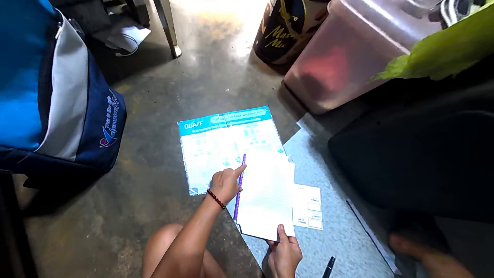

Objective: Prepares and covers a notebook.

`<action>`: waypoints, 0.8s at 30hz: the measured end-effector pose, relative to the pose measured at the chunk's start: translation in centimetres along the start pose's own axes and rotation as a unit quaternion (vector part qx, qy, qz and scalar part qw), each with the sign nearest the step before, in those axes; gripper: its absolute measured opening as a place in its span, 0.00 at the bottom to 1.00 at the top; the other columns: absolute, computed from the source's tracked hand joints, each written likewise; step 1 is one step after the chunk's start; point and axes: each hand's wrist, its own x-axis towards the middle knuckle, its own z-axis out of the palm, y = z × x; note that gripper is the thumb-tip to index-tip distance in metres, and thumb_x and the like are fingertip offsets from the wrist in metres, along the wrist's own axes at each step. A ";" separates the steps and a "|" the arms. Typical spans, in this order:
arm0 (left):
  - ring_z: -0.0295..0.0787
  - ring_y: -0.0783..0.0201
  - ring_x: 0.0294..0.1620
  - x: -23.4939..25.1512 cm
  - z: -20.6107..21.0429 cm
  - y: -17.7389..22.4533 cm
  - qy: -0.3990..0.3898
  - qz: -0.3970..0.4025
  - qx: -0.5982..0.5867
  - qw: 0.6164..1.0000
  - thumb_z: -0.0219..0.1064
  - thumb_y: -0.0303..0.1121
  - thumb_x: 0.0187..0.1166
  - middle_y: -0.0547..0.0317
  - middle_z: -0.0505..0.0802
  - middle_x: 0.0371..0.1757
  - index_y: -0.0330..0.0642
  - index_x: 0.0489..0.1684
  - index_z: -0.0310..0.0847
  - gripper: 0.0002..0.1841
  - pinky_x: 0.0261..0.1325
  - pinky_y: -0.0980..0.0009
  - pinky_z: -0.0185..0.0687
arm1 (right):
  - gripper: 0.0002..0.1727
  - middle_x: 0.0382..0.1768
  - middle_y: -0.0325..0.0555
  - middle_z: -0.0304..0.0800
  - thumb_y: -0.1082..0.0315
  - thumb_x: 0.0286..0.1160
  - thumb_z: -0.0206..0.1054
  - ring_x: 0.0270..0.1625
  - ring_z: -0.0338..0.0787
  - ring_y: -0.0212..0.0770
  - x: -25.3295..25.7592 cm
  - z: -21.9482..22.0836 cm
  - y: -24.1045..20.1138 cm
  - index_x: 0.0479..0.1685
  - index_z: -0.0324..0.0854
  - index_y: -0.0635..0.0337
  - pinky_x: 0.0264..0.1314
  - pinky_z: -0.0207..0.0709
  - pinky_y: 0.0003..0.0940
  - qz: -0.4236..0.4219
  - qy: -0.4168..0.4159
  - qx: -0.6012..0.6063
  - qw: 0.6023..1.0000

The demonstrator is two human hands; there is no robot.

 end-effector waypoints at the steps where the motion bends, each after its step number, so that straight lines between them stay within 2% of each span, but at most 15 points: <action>1: 0.85 0.41 0.67 0.0 0.0 0.0 -0.003 -0.001 0.003 1.000 0.71 0.33 0.79 0.40 0.88 0.67 0.66 0.95 0.54 0.42 0.69 0.42 0.75 | 0.05 0.23 0.42 0.86 0.73 0.88 0.59 0.17 0.86 0.30 0.0 0.0 0.1 0.45 0.75 0.68 0.20 0.85 0.25 -0.002 -0.001 -0.001 1.000; 2: 0.85 0.40 0.67 0.2 0.0 0.0 -0.004 0.000 0.007 1.000 0.68 0.36 0.82 0.39 0.88 0.67 0.67 0.96 0.52 0.40 0.69 0.42 0.75 | 0.06 0.24 0.42 0.86 0.73 0.88 0.58 0.17 0.87 0.30 0.0 0.0 0.1 0.45 0.75 0.68 0.21 0.85 0.26 -0.004 0.000 -0.001 1.000; 5: 0.87 0.39 0.64 0.5 0.2 -0.1 0.009 0.005 0.015 1.000 0.55 0.42 0.92 0.38 0.90 0.63 0.67 0.95 0.53 0.31 0.67 0.43 0.75 | 0.06 0.26 0.42 0.86 0.73 0.89 0.58 0.19 0.88 0.30 -0.2 0.0 0.3 0.50 0.75 0.68 0.22 0.86 0.26 -0.019 0.005 0.001 1.000; 8: 0.86 0.40 0.64 0.6 0.2 -0.1 0.007 0.000 0.017 1.000 0.54 0.43 0.92 0.39 0.90 0.63 0.68 0.95 0.52 0.31 0.67 0.43 0.74 | 0.05 0.25 0.41 0.87 0.75 0.88 0.58 0.17 0.88 0.30 -0.6 -0.2 0.5 0.50 0.76 0.68 0.20 0.86 0.26 -0.050 0.006 0.003 0.999; 10: 0.86 0.40 0.65 0.6 0.2 0.0 0.004 -0.004 0.020 1.000 0.56 0.43 0.92 0.39 0.90 0.63 0.68 0.96 0.51 0.32 0.67 0.43 0.75 | 0.05 0.19 0.39 0.87 0.78 0.85 0.57 0.13 0.86 0.30 -0.4 -0.7 0.5 0.41 0.77 0.67 0.16 0.84 0.25 -0.083 -0.006 0.028 0.996; 11: 0.86 0.41 0.64 0.7 0.3 0.0 0.005 -0.005 0.020 1.000 0.56 0.43 0.91 0.40 0.90 0.62 0.68 0.96 0.51 0.32 0.67 0.43 0.75 | 0.09 0.19 0.36 0.87 0.77 0.84 0.55 0.16 0.87 0.29 0.1 -1.3 0.2 0.37 0.79 0.66 0.19 0.85 0.25 -0.104 -0.031 0.031 0.994; 12: 0.86 0.41 0.64 0.7 0.3 0.0 0.005 -0.004 0.020 1.000 0.56 0.44 0.91 0.40 0.90 0.63 0.68 0.96 0.51 0.32 0.67 0.44 0.75 | 0.12 0.21 0.32 0.88 0.74 0.85 0.52 0.22 0.89 0.26 1.0 -2.0 -0.4 0.37 0.80 0.63 0.27 0.87 0.24 -0.117 -0.070 0.018 0.991; 14: 0.86 0.41 0.65 0.8 0.3 -0.1 0.004 -0.001 0.020 1.000 0.57 0.44 0.91 0.39 0.90 0.63 0.68 0.96 0.51 0.32 0.68 0.44 0.74 | 0.17 0.26 0.28 0.91 0.66 0.87 0.45 0.30 0.91 0.23 3.3 -2.8 -2.4 0.41 0.81 0.60 0.36 0.87 0.22 -0.100 -0.147 -0.022 0.984; 17: 0.86 0.41 0.66 0.8 0.2 -0.1 0.001 -0.002 0.017 1.000 0.57 0.43 0.91 0.39 0.90 0.64 0.68 0.96 0.52 0.32 0.69 0.43 0.74 | 0.15 0.29 0.36 0.90 0.65 0.90 0.53 0.31 0.90 0.25 6.4 -1.2 -6.0 0.46 0.82 0.65 0.38 0.86 0.24 -0.050 -0.207 -0.153 0.965; 19: 0.86 0.40 0.66 0.8 0.2 -0.1 0.001 -0.003 0.014 1.000 0.57 0.43 0.91 0.39 0.90 0.64 0.68 0.95 0.52 0.32 0.69 0.43 0.73 | 0.10 0.31 0.42 0.89 0.70 0.85 0.63 0.32 0.89 0.28 7.0 0.6 -7.6 0.45 0.84 0.70 0.41 0.84 0.26 -0.061 -0.238 -0.256 0.935; 20: 0.86 0.40 0.66 0.8 0.3 -0.1 0.001 -0.004 0.012 1.000 0.57 0.43 0.91 0.39 0.90 0.64 0.68 0.95 0.52 0.32 0.69 0.43 0.73 | 0.07 0.29 0.43 0.91 0.72 0.81 0.68 0.30 0.90 0.28 6.9 1.4 -8.1 0.42 0.85 0.70 0.39 0.85 0.26 -0.068 -0.241 -0.284 0.925; 22: 0.86 0.40 0.66 0.8 0.3 -0.2 0.001 -0.003 0.011 1.000 0.57 0.44 0.91 0.39 0.90 0.64 0.68 0.96 0.52 0.32 0.69 0.43 0.74 | 0.04 0.27 0.42 0.92 0.75 0.79 0.69 0.28 0.91 0.28 6.4 2.3 -9.0 0.41 0.84 0.69 0.36 0.86 0.24 -0.062 -0.257 -0.293 0.919; 24: 0.86 0.40 0.65 0.8 0.3 -0.2 -0.001 -0.003 0.010 1.000 0.56 0.44 0.92 0.39 0.89 0.64 0.68 0.96 0.51 0.32 0.68 0.43 0.74 | 0.04 0.28 0.41 0.92 0.77 0.82 0.63 0.28 0.92 0.28 6.0 2.3 -9.9 0.47 0.81 0.69 0.35 0.88 0.24 -0.035 -0.284 -0.259 0.922</action>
